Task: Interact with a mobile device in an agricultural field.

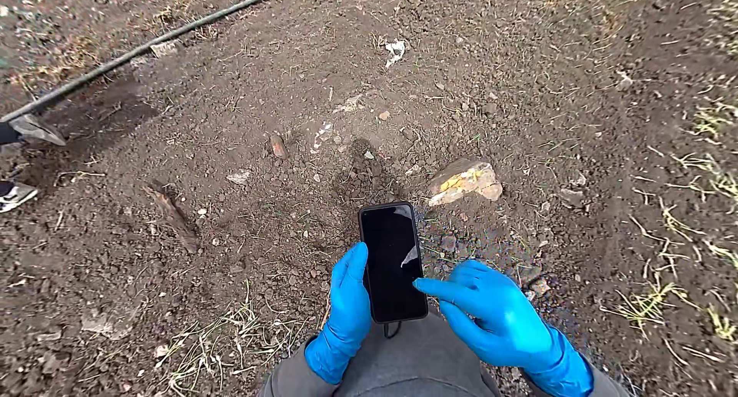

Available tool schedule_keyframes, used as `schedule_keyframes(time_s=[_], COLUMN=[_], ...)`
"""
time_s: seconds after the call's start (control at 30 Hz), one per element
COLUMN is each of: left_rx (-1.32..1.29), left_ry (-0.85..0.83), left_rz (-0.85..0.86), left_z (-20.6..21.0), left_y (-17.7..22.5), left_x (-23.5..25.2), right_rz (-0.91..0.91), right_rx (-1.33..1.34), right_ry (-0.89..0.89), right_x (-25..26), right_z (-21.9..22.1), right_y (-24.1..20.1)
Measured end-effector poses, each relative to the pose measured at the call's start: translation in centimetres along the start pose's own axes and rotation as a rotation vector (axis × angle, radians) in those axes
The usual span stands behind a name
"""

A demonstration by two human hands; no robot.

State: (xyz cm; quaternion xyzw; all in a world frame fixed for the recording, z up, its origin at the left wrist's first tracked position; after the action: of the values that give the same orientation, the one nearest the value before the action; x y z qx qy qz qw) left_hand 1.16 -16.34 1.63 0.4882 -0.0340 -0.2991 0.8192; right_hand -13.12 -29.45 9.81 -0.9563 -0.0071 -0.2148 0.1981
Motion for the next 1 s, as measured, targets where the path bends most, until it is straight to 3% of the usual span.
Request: schedule_keyframes(time_s=[0.43, 1.0], left_rx=[-0.046, -0.022], left_ry=[0.015, -0.072], left_rz=[0.006, 0.123], left_z=[0.1, 0.1], left_y=[-0.3, 0.1], left_x=[-0.9, -2.4], right_rz=[-0.127, 0.08], right_rx=[-0.063, 0.111], right_ry=[-0.03, 0.094], right_x=[-1.3, -1.0], right_z=[1.4, 0.0], right_y=[-1.6, -0.3])
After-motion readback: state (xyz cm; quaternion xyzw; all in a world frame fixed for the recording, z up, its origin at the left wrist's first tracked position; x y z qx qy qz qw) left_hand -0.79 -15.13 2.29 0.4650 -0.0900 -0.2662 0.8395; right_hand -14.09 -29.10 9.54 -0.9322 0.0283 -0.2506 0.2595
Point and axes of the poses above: each hand's wrist, its own x-axis towards the middle knuckle, its own z-axis out of the palm, y = z × x, the point moved 7 cm from there along x, towards the middle knuckle, and after that the axes turned 10 degrees about -x, right-handed, at the moved point
